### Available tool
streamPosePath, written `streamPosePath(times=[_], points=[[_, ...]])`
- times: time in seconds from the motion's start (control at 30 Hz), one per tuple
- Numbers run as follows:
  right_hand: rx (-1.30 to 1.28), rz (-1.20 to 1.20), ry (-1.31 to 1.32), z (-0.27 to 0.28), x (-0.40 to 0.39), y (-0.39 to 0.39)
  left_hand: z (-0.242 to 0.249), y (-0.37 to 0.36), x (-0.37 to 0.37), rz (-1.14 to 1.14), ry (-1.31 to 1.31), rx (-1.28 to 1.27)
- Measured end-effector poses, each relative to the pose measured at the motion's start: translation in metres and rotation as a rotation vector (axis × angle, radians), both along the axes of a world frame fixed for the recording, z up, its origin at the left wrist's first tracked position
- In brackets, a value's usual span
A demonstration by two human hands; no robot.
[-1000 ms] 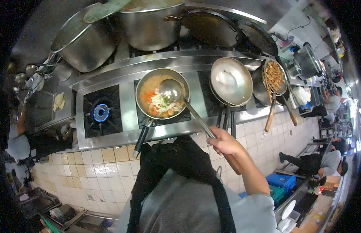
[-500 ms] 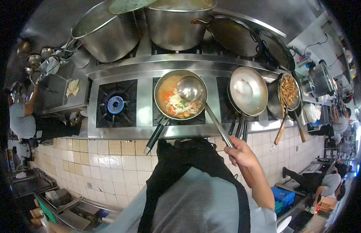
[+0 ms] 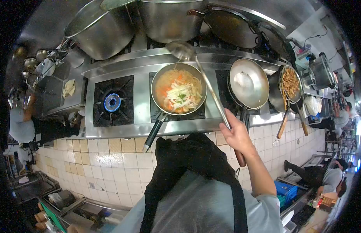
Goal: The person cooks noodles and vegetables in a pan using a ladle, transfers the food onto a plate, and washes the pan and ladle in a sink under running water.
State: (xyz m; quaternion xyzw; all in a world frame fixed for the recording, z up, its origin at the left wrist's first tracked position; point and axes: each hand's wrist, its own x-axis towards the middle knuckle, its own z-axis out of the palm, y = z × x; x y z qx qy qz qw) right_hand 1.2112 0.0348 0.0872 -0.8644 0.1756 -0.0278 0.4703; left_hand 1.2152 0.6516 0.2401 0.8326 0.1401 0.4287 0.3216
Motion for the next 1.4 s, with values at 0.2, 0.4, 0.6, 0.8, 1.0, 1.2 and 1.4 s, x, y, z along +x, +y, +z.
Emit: streamPosePath(times=[0.2, 0.4, 0.6, 0.8, 1.0, 1.2, 1.4], points=[[-0.008, -0.052, -0.069, -0.019, -0.012, -0.015, 0.036, -0.036, 0.012, -0.007, 0.073, 0.425], [-0.320, 0.189, -0.003, -0.064, -0.022, -0.024, -0.143, -0.205, 0.096, -0.801, 0.603, -0.081], [-0.401, 0.292, 0.091, -0.045, -0.038, -0.030, -0.257, -0.227, 0.124, -0.877, 0.802, -0.098], [-0.301, 0.261, 0.110, 0.004, -0.057, -0.022, -0.289, -0.272, 0.143, -0.963, 1.058, 0.029], [-0.260, 0.325, 0.275, 0.029, -0.081, -0.002, -0.297, -0.288, 0.134, -1.068, 1.045, 0.040], [-0.247, 0.336, 0.336, 0.025, -0.076, 0.005, -0.293, -0.291, 0.128, -1.061, 1.032, -0.009], [-0.345, 0.344, 0.351, -0.023, -0.069, 0.009, -0.318, -0.286, 0.123, -1.088, 0.855, -0.031]])
